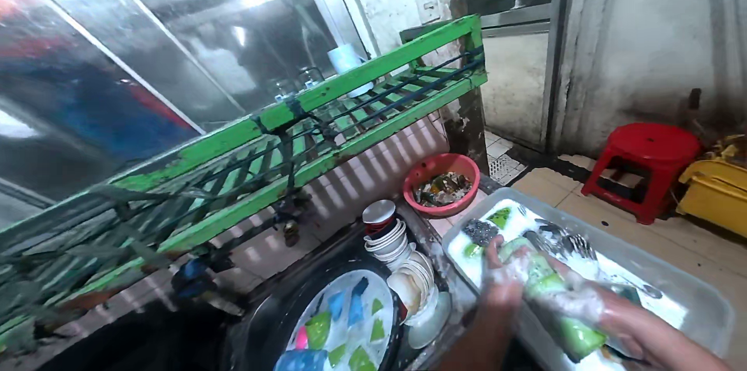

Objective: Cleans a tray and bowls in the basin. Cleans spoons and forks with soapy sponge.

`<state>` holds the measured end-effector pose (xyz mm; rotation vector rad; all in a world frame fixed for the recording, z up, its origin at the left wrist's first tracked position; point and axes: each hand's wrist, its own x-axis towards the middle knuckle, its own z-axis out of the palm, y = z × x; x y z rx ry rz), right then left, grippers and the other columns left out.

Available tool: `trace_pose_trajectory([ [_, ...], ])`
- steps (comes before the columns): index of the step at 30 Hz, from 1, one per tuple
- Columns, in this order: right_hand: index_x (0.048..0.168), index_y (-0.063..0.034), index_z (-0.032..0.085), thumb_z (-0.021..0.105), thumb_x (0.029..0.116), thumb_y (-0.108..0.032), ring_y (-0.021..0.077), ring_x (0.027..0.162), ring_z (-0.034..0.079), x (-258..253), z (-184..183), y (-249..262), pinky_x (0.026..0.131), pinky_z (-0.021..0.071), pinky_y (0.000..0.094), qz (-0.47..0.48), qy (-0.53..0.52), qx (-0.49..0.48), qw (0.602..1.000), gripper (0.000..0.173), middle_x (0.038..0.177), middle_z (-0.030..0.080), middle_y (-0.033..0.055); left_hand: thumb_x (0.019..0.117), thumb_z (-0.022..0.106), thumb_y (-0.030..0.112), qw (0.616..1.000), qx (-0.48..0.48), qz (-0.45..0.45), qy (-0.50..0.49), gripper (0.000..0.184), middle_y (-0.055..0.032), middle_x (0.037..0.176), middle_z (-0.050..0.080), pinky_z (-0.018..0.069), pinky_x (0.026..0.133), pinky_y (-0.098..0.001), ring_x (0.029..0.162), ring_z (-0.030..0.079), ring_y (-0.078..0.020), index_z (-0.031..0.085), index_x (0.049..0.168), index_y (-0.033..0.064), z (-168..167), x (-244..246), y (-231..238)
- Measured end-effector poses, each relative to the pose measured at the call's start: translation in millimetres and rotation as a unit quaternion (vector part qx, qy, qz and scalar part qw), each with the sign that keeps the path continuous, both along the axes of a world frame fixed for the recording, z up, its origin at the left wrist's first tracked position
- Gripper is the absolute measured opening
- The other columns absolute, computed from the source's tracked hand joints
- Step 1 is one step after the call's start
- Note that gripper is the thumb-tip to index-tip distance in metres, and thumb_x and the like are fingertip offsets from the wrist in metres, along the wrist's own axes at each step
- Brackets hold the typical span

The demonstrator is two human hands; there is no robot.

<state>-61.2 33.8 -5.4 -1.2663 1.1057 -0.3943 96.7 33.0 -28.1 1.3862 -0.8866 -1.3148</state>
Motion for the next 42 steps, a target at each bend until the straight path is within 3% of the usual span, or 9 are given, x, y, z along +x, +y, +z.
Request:
trace_pose_trajectory([
  [2, 0.164, -0.0078, 0.005, 0.086, 0.081, -0.026, 0.0358, 0.136, 0.052, 17.4, 4.9, 6.3, 0.114, 0.0423, 0.0505, 0.015, 0.151, -0.085, 0.985, 0.117, 0.152, 0.045, 0.0251, 0.094, 0.072, 0.007, 0.999, -0.009, 0.04, -0.009, 0.071, -0.028, 0.141, 0.052, 0.0529, 0.101, -0.0392, 0.12, 0.061, -0.0284, 0.032, 0.152, -0.0046, -6.0, -7.9, -5.3],
  [10, 0.164, -0.0048, 0.005, 0.084, 0.0833, -0.029, 0.048, 0.137, 0.047, 10.6, -5.3, 21.8, 0.113, 0.0393, 0.0614, 0.088, 0.278, -0.161, 0.943, 0.116, 0.153, 0.04, 0.0318, 0.0886, 0.078, 0.009, 0.992, -0.073, 0.099, -0.033, 0.074, -0.0236, 0.139, 0.053, 0.0546, 0.098, -0.0408, 0.12, 0.06, -0.0271, 0.038, 0.149, -0.0014, 9.4, 13.9, -24.6],
  [16, 0.163, -0.0097, 0.022, 0.083, 0.0838, -0.024, 0.0389, 0.134, 0.053, 3.5, -26.4, 2.4, 0.113, 0.0415, 0.0565, 0.045, 0.177, -0.077, 0.98, 0.1, 0.148, 0.05, 0.0258, 0.088, 0.077, 0.02, 0.942, -0.132, -0.039, -0.306, 0.041, -0.0245, 0.139, 0.057, 0.044, 0.113, -0.0415, 0.133, 0.053, -0.0307, 0.068, 0.122, -0.0014, 11.0, 43.7, -32.0],
  [20, 0.156, -0.0158, 0.034, 0.074, 0.0868, -0.021, 0.0276, 0.11, 0.067, -7.5, -15.0, -2.6, 0.093, 0.057, 0.0469, -0.033, -0.021, 0.031, 0.999, 0.081, 0.131, 0.062, 0.017, 0.102, 0.06, 0.025, 0.933, -0.087, -0.124, -0.328, 0.032, -0.0239, 0.148, 0.052, 0.037, 0.119, -0.0437, 0.141, 0.046, -0.033, 0.075, 0.115, -0.0002, -1.9, 49.0, -26.2],
  [25, 0.162, -0.0162, 0.011, 0.078, 0.0726, -0.028, 0.0198, 0.109, 0.068, -5.2, -6.7, -2.7, 0.089, 0.06, 0.0398, -0.015, -0.124, 0.03, 0.992, 0.113, 0.135, 0.059, 0.0111, 0.1025, 0.057, 0.026, 0.936, -0.179, -0.189, -0.235, 0.041, -0.0234, 0.138, 0.06, 0.0422, 0.114, -0.0405, 0.132, 0.055, -0.0279, 0.065, 0.132, -0.0028, 12.0, 23.9, -9.3],
  [32, 0.163, -0.0005, 0.009, 0.091, 0.0713, -0.025, 0.0444, 0.131, 0.054, 33.0, -9.4, 14.2, 0.112, 0.0424, 0.0578, 0.012, 0.204, -0.221, 0.954, 0.125, 0.144, 0.052, 0.0306, 0.0988, 0.064, 0.028, 0.945, -0.101, -0.131, -0.283, 0.036, -0.0182, 0.124, 0.067, 0.0508, 0.104, -0.0422, 0.118, 0.063, -0.0246, 0.07, 0.122, 0.0019, 16.4, 28.8, -23.4],
  [35, 0.163, -0.0027, 0.016, 0.079, 0.0879, -0.038, 0.0472, 0.143, 0.041, 19.0, -10.9, 35.1, 0.119, 0.0331, 0.0591, 0.062, 0.217, -0.247, 0.942, 0.105, 0.157, 0.038, 0.0298, 0.094, 0.071, 0.036, 0.929, -0.074, -0.124, -0.341, 0.047, -0.0181, 0.129, 0.062, 0.0517, 0.102, -0.0441, 0.117, 0.062, -0.0261, 0.064, 0.127, 0.0036, 33.2, 46.3, -39.6],
  [38, 0.155, -0.0118, 0.045, 0.057, 0.1007, -0.048, 0.0492, 0.147, 0.034, -5.9, 2.3, 42.8, 0.118, 0.0292, 0.0655, 0.083, 0.31, -0.321, 0.891, 0.067, 0.161, 0.034, 0.0261, 0.0922, 0.076, 0.032, 0.926, -0.103, -0.151, -0.331, 0.04, -0.0188, 0.135, 0.06, 0.0491, 0.106, -0.0403, 0.124, 0.059, -0.0247, 0.068, 0.113, -0.0008, 39.6, 51.6, -37.3],
  [42, 0.158, -0.0038, 0.035, 0.067, 0.0962, -0.025, 0.0587, 0.147, 0.025, -29.7, -6.4, 32.7, 0.107, 0.0336, 0.0752, 0.087, 0.487, -0.195, 0.847, 0.074, 0.163, 0.022, 0.0337, 0.0967, 0.068, 0.018, 0.961, -0.12, -0.165, -0.188, 0.021, -0.0166, 0.145, 0.055, 0.0434, 0.112, -0.0349, 0.134, 0.052, -0.0195, 0.073, 0.1, -0.0025, 23.0, 51.9, -30.7],
])
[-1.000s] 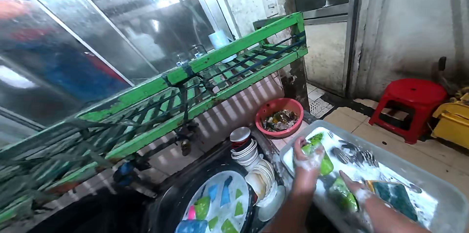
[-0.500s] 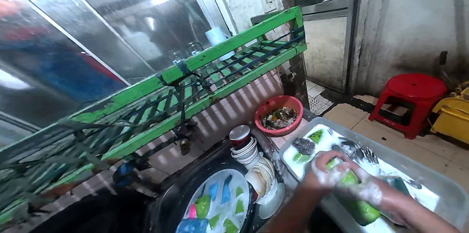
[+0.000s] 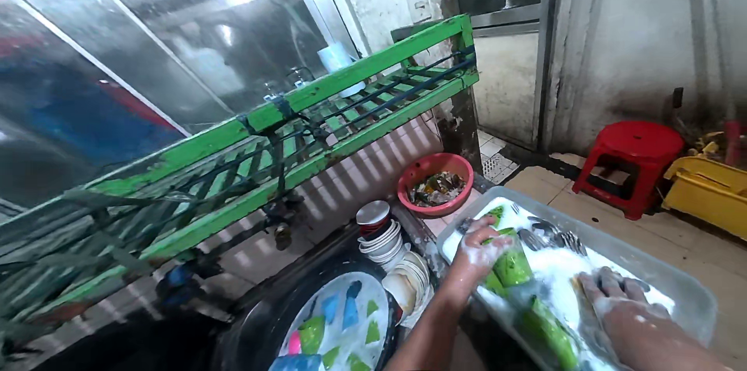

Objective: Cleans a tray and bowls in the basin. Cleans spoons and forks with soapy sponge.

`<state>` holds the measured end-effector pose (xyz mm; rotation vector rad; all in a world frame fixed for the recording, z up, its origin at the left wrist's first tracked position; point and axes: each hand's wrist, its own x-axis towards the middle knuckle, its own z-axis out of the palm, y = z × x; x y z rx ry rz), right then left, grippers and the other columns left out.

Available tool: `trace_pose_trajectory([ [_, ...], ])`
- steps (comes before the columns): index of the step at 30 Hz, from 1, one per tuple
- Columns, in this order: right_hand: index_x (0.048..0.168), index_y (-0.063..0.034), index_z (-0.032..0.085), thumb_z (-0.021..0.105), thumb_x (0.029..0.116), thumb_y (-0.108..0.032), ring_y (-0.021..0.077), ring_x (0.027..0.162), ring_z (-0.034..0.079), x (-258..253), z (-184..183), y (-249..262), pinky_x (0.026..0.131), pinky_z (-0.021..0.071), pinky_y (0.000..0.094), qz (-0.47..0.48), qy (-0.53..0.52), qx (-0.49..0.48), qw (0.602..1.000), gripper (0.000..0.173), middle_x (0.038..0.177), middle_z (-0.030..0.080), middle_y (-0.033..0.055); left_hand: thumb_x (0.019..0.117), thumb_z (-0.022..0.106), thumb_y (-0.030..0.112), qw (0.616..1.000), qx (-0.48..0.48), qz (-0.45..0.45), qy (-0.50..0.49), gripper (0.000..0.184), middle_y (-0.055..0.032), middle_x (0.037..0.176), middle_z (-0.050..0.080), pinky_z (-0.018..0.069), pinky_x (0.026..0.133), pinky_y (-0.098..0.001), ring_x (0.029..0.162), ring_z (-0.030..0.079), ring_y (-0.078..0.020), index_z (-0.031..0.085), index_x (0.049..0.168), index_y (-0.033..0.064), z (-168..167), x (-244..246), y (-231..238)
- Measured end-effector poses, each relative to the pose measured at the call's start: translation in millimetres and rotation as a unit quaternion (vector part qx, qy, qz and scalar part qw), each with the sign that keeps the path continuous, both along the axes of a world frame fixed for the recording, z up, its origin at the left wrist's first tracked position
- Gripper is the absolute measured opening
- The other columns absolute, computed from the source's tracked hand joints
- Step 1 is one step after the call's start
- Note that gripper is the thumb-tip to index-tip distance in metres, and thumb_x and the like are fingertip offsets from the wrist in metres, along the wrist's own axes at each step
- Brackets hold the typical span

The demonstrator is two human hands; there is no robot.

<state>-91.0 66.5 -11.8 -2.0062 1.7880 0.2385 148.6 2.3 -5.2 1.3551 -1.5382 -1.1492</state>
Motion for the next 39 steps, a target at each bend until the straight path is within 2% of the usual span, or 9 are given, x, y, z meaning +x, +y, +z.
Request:
trace_pose_trajectory([
  [8, 0.159, -0.0074, 0.036, 0.055, 0.1022, -0.028, 0.0475, 0.129, 0.056, -2.0, -0.4, -32.9, 0.106, 0.0429, 0.0668, -0.078, -0.194, -0.036, 0.977, 0.063, 0.143, 0.055, 0.0288, 0.1099, 0.039, 0.034, 0.816, 0.179, 0.144, 0.53, 0.039, -0.0211, 0.117, 0.065, 0.0581, 0.083, -0.0529, 0.102, 0.068, -0.0358, 0.049, 0.137, 0.0074, -7.1, -9.4, 8.4],
  [14, 0.141, 0.0009, 0.059, 0.047, 0.0994, -0.037, 0.0414, 0.138, 0.05, 67.9, 13.9, -29.4, 0.114, 0.0387, 0.0596, 0.068, -0.35, -0.341, 0.87, 0.057, 0.145, 0.056, 0.0239, 0.1108, 0.037, 0.013, 0.959, 0.2, 0.131, 0.15, 0.04, -0.021, 0.134, 0.058, 0.0487, 0.1, -0.0412, 0.116, 0.058, -0.0235, 0.044, 0.146, -0.0034, -1.7, -51.7, 46.7],
  [18, 0.137, -0.002, 0.059, 0.059, 0.1011, -0.015, 0.0261, 0.112, 0.065, 52.1, 26.8, -62.3, 0.099, 0.052, 0.047, -0.164, -0.478, -0.107, 0.856, 0.038, 0.124, 0.067, 0.0194, 0.0975, 0.062, 0.014, 0.971, 0.169, -0.047, 0.163, 0.083, -0.0204, 0.16, 0.037, 0.0479, 0.109, -0.0449, 0.135, 0.052, -0.0259, 0.014, 0.165, 0.0121, 7.0, -23.4, 37.9],
  [21, 0.13, -0.0025, 0.06, 0.054, 0.0995, -0.011, 0.0132, 0.084, 0.064, 44.3, 23.8, -55.9, 0.074, 0.0561, 0.0348, -0.231, -0.525, -0.05, 0.818, 0.032, 0.103, 0.066, 0.0098, 0.098, 0.061, 0.01, 0.963, 0.116, -0.009, 0.242, 0.055, -0.0183, 0.132, 0.063, 0.0572, 0.09, -0.0408, 0.108, 0.067, -0.0231, 0.047, 0.15, 0.003, 12.6, 6.5, 19.0],
  [24, 0.129, 0.0014, 0.065, 0.062, 0.0963, -0.014, 0.0288, 0.104, 0.068, 55.6, 18.6, -36.4, 0.094, 0.0542, 0.0506, -0.106, -0.424, -0.089, 0.895, 0.036, 0.116, 0.07, 0.0202, 0.1037, 0.058, 0.027, 0.967, 0.138, 0.073, 0.2, 0.034, -0.0143, 0.112, 0.069, 0.0578, 0.071, -0.038, 0.09, 0.068, -0.0221, 0.063, 0.13, 0.0071, 8.3, 21.3, 1.2],
  [29, 0.118, 0.0076, 0.069, 0.061, 0.0962, -0.008, 0.0335, 0.109, 0.068, 73.1, 11.6, -28.9, 0.1, 0.0521, 0.0507, 0.014, -0.384, -0.141, 0.912, 0.028, 0.112, 0.071, 0.0229, 0.1108, 0.044, 0.032, 0.982, 0.175, 0.02, -0.064, 0.041, -0.0197, 0.125, 0.063, 0.0528, 0.092, -0.0436, 0.108, 0.063, -0.0257, 0.058, 0.137, 0.003, 29.0, 2.8, -20.4],
  [33, 0.102, -0.0042, 0.062, 0.039, 0.106, -0.016, 0.014, 0.063, 0.065, 80.3, 28.8, -39.8, 0.055, 0.0572, 0.0321, -0.28, -0.744, 0.069, 0.603, 0.025, 0.076, 0.067, 0.0058, 0.1049, 0.054, 0.034, 0.917, 0.106, 0.165, 0.346, 0.044, -0.0134, 0.121, 0.065, 0.056, 0.09, -0.0433, 0.106, 0.066, -0.0232, 0.05, 0.143, 0.0117, -1.1, -26.6, -8.0],
  [36, 0.113, 0.003, 0.063, 0.05, 0.1021, -0.009, 0.0116, 0.08, 0.064, 92.9, 22.0, -35.6, 0.073, 0.055, 0.0273, -0.189, -0.544, -0.084, 0.813, 0.021, 0.09, 0.066, 0.0078, 0.1068, 0.048, 0.045, 0.871, 0.165, 0.172, 0.43, 0.053, -0.013, 0.133, 0.062, 0.054, 0.097, -0.0458, 0.117, 0.063, -0.0238, 0.045, 0.149, 0.0128, -4.0, -51.9, 8.8],
  [39, 0.132, 0.0049, 0.063, 0.063, 0.095, -0.023, 0.0438, 0.129, 0.057, 78.1, -15.9, -44.1, 0.116, 0.0319, 0.0653, 0.092, -0.198, -0.259, 0.941, 0.046, 0.13, 0.064, 0.0279, 0.106, 0.057, 0.031, 0.901, 0.177, 0.189, 0.349, 0.059, -0.0155, 0.143, 0.055, 0.0519, 0.103, -0.0425, 0.125, 0.059, -0.0231, 0.032, 0.156, 0.0111, 1.3, -65.5, 17.9],
])
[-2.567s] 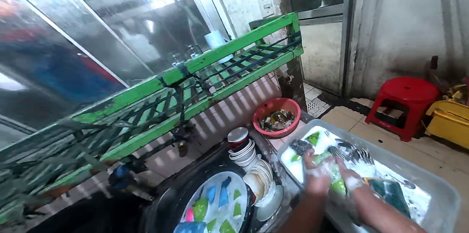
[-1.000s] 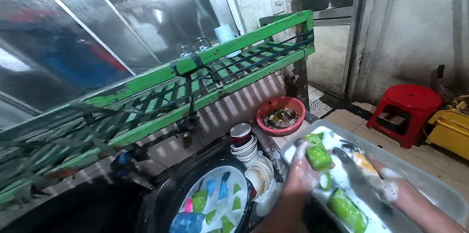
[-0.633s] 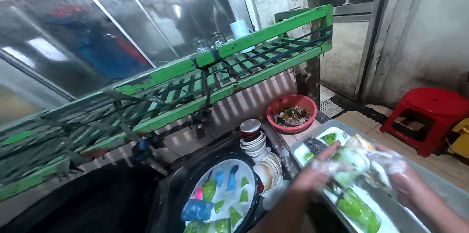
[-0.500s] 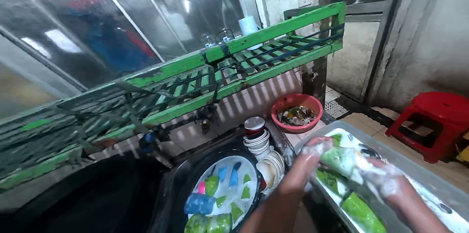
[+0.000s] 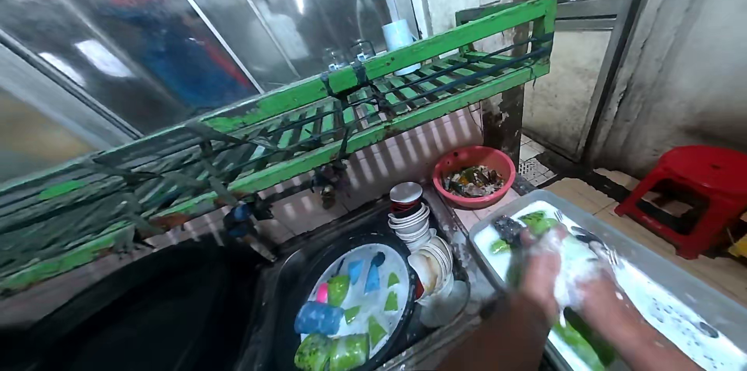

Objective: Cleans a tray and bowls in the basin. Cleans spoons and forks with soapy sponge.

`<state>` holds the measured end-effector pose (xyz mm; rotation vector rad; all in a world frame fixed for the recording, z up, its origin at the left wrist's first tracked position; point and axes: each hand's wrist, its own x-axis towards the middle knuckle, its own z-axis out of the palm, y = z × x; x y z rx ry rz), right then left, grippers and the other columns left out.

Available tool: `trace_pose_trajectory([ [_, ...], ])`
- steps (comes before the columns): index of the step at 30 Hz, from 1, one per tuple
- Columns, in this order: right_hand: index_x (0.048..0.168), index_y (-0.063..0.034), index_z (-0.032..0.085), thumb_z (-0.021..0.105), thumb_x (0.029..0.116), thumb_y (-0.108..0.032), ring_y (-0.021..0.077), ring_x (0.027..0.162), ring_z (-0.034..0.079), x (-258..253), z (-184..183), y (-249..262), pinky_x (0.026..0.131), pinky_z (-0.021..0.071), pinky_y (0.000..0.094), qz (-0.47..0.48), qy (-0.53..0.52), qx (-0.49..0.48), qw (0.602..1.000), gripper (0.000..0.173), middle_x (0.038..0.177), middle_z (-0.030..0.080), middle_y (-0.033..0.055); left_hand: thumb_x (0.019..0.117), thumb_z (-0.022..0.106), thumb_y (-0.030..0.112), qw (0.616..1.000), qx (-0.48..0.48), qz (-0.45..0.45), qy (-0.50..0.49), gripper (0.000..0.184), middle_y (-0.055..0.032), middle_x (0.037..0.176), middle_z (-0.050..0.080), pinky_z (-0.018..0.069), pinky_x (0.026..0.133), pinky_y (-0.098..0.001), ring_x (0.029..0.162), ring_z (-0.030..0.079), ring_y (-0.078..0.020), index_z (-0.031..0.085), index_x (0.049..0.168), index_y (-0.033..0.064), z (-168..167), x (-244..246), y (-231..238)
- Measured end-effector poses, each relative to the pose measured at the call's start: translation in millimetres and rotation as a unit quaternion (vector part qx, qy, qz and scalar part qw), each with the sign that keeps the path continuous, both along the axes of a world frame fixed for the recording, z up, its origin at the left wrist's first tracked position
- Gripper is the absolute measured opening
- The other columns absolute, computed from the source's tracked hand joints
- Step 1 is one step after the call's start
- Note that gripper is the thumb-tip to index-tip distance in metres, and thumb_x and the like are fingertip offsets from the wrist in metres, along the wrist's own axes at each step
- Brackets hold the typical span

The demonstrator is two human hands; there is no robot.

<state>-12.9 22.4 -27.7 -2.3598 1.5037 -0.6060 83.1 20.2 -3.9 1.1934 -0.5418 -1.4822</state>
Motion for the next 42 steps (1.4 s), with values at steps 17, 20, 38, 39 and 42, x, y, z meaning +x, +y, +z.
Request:
trace_pose_trajectory([
  [17, 0.123, -0.0066, 0.072, 0.061, 0.0884, 0.003, 0.0368, 0.116, 0.068, -42.6, -5.8, 10.9, 0.099, 0.0544, 0.0565, 0.128, -0.01, -0.109, 0.986, 0.037, 0.124, 0.071, 0.0165, 0.0933, 0.076, 0.025, 0.995, -0.012, 0.086, -0.049, 0.079, -0.0223, 0.136, 0.056, 0.0563, 0.094, -0.0479, 0.115, 0.063, -0.0304, 0.029, 0.155, 0.0107, -6.7, 17.3, -12.4],
  [20, 0.141, 0.004, 0.058, 0.053, 0.1003, -0.006, 0.0454, 0.128, 0.058, -55.3, 21.3, 20.8, 0.108, 0.0454, 0.0609, -0.002, -0.156, 0.029, 0.987, 0.042, 0.139, 0.059, 0.0282, 0.0866, 0.083, 0.018, 0.976, -0.061, 0.018, -0.207, 0.088, -0.0255, 0.133, 0.059, 0.0575, 0.096, -0.045, 0.113, 0.066, -0.0292, 0.029, 0.155, 0.0033, -3.0, 30.1, -13.5],
  [38, 0.128, -0.0022, 0.07, 0.056, 0.0955, -0.01, 0.0396, 0.121, 0.065, -47.0, 13.9, 16.2, 0.102, 0.0515, 0.057, 0.071, -0.095, -0.099, 0.988, 0.036, 0.129, 0.069, 0.0192, 0.0851, 0.079, 0.031, 0.783, -0.155, -0.105, -0.594, 0.044, -0.0112, 0.13, 0.065, 0.0545, 0.099, -0.0453, 0.117, 0.064, -0.0235, 0.072, 0.124, 0.014, 20.5, 101.7, 26.1],
  [39, 0.128, -0.0006, 0.069, 0.06, 0.0955, -0.008, 0.0447, 0.122, 0.063, -65.5, 9.6, 13.3, 0.102, 0.0493, 0.0617, 0.057, -0.072, -0.043, 0.995, 0.035, 0.128, 0.068, 0.0231, 0.0891, 0.075, 0.032, 0.772, -0.116, -0.098, -0.618, 0.038, -0.0125, 0.136, 0.062, 0.0533, 0.102, -0.0456, 0.121, 0.063, -0.0246, 0.073, 0.123, 0.0135, 20.2, 127.7, 33.5],
  [42, 0.123, 0.0017, 0.069, 0.068, 0.09, -0.013, 0.0509, 0.124, 0.056, -105.5, 2.4, 16.0, 0.107, 0.0411, 0.0656, 0.021, 0.002, 0.117, 0.993, 0.036, 0.126, 0.064, 0.0294, 0.0974, 0.064, 0.035, 0.685, 0.051, -0.101, -0.719, 0.035, -0.0165, 0.142, 0.06, 0.0477, 0.109, -0.0524, 0.129, 0.059, -0.033, 0.076, 0.118, 0.0096, -1.2, 220.7, 64.4],
])
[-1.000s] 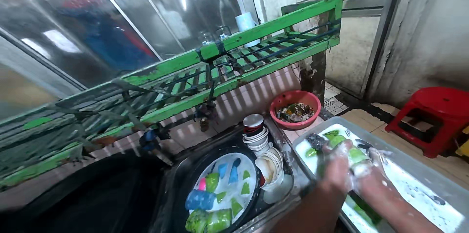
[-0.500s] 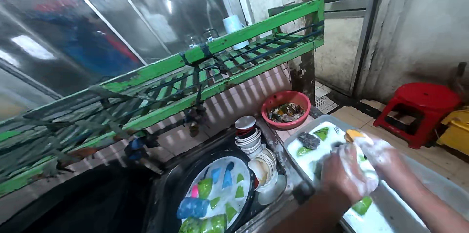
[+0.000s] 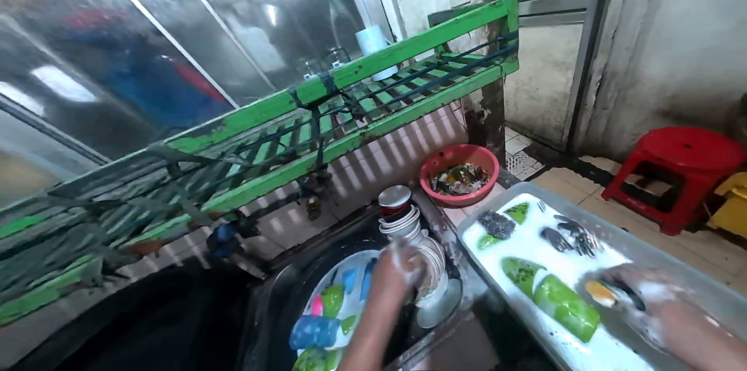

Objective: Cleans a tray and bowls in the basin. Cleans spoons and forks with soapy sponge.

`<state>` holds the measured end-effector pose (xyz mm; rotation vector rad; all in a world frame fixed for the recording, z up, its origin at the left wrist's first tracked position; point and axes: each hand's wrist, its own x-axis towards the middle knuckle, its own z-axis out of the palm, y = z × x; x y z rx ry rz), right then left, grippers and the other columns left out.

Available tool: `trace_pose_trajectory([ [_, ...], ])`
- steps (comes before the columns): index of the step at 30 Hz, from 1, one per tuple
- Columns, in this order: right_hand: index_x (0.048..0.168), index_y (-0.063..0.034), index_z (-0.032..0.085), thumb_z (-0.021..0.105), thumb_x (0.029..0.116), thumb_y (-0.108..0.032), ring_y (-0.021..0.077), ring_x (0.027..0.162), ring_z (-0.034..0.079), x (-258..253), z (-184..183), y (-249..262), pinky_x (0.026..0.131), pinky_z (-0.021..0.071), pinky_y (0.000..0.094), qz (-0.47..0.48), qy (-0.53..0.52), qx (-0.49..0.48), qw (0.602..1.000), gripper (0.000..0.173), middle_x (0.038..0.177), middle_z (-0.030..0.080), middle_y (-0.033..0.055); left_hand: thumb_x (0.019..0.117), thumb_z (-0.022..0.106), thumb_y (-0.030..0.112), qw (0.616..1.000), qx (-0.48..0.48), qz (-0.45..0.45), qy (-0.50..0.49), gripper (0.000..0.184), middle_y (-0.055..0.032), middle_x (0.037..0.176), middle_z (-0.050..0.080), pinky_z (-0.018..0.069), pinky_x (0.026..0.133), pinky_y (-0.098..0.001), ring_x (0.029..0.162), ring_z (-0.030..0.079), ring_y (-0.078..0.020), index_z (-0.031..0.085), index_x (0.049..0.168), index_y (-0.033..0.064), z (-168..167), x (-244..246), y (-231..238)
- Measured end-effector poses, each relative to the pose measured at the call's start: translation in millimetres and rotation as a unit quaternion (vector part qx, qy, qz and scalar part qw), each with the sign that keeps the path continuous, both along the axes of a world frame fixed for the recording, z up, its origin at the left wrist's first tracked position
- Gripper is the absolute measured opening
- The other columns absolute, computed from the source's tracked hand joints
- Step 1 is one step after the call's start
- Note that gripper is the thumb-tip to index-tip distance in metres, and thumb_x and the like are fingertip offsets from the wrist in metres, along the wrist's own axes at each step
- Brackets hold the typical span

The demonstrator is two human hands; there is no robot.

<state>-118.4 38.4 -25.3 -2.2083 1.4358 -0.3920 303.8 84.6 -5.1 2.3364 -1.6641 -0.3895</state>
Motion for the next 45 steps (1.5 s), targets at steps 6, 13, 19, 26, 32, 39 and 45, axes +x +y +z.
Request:
trace_pose_trajectory([
  [6, 0.122, -0.0032, 0.069, 0.076, 0.0879, -0.022, 0.0501, 0.132, 0.048, 10.2, 0.0, 11.6, 0.107, 0.0412, 0.0635, 0.068, 0.164, 0.151, 0.973, 0.04, 0.134, 0.059, 0.0274, 0.1017, 0.058, 0.037, 0.997, 0.071, 0.016, -0.008, 0.044, -0.0212, 0.13, 0.066, 0.0468, 0.109, -0.0525, 0.126, 0.061, -0.0353, 0.068, 0.125, 0.0004, 4.6, 4.3, -0.7],
  [13, 0.135, -0.0049, 0.063, 0.074, 0.0899, -0.03, 0.0494, 0.138, 0.042, 15.5, -12.6, 17.0, 0.11, 0.0383, 0.0642, 0.151, 0.273, 0.209, 0.927, 0.053, 0.144, 0.052, 0.0269, 0.0957, 0.065, 0.011, 0.809, 0.134, -0.57, -0.055, 0.044, -0.0077, 0.147, 0.057, 0.028, 0.122, -0.0583, 0.146, 0.043, -0.0305, 0.063, 0.139, 0.0185, -23.1, -213.7, -49.4],
  [19, 0.131, -0.0045, 0.066, 0.075, 0.0909, -0.028, 0.0463, 0.134, 0.05, 9.6, -12.7, 8.0, 0.11, 0.0396, 0.063, 0.083, 0.208, 0.221, 0.949, 0.047, 0.139, 0.059, 0.025, 0.0859, 0.076, 0.011, 0.824, 0.083, -0.56, 0.001, 0.049, -0.0178, 0.127, 0.066, 0.0422, 0.111, -0.0562, 0.125, 0.058, -0.0368, 0.065, 0.133, 0.0095, -51.0, -212.1, -80.9],
  [26, 0.133, 0.0003, 0.059, 0.05, 0.1032, -0.017, 0.0174, 0.101, 0.065, 27.5, 18.0, 10.9, 0.09, 0.0548, 0.0397, -0.169, -0.32, 0.263, 0.894, 0.036, 0.115, 0.068, 0.0129, 0.091, 0.074, 0.016, 0.737, -0.114, 0.004, 0.666, 0.08, -0.0221, 0.138, 0.057, 0.0551, 0.099, -0.0429, 0.119, 0.063, -0.0262, 0.028, 0.155, 0.003, -20.6, -203.5, -80.5],
  [32, 0.136, 0.0131, 0.056, 0.049, 0.1008, -0.004, 0.0367, 0.127, 0.061, 105.5, 13.4, 22.7, 0.11, 0.0465, 0.0497, -0.074, -0.216, -0.056, 0.972, 0.04, 0.135, 0.062, 0.0281, 0.1099, 0.046, 0.031, 0.623, -0.082, 0.107, 0.77, 0.044, -0.0119, 0.133, 0.06, 0.0543, 0.094, -0.0368, 0.115, 0.062, -0.0189, 0.042, 0.148, 0.0094, 1.5, -210.2, -63.7],
  [39, 0.124, 0.0129, 0.062, 0.058, 0.0983, -0.008, 0.0312, 0.115, 0.065, 111.6, 13.6, -16.2, 0.104, 0.049, 0.0454, -0.058, -0.16, 0.075, 0.983, 0.034, 0.118, 0.068, 0.026, 0.1028, 0.063, 0.031, 0.633, -0.113, 0.156, 0.75, 0.067, -0.0173, 0.146, 0.052, 0.0521, 0.102, -0.0489, 0.127, 0.057, -0.0286, 0.027, 0.157, 0.0147, -7.9, -212.1, -66.5],
  [45, 0.134, 0.0094, 0.059, 0.056, 0.1001, -0.012, 0.0389, 0.13, 0.057, 137.6, 12.9, -9.1, 0.118, 0.0339, 0.0556, -0.065, -0.036, -0.014, 0.997, 0.04, 0.132, 0.063, 0.0283, 0.1069, 0.054, 0.026, 0.626, -0.107, 0.108, 0.765, 0.049, -0.0161, 0.135, 0.058, 0.0538, 0.099, -0.041, 0.118, 0.061, -0.0234, 0.039, 0.15, 0.0056, -12.7, -197.7, -69.4],
])
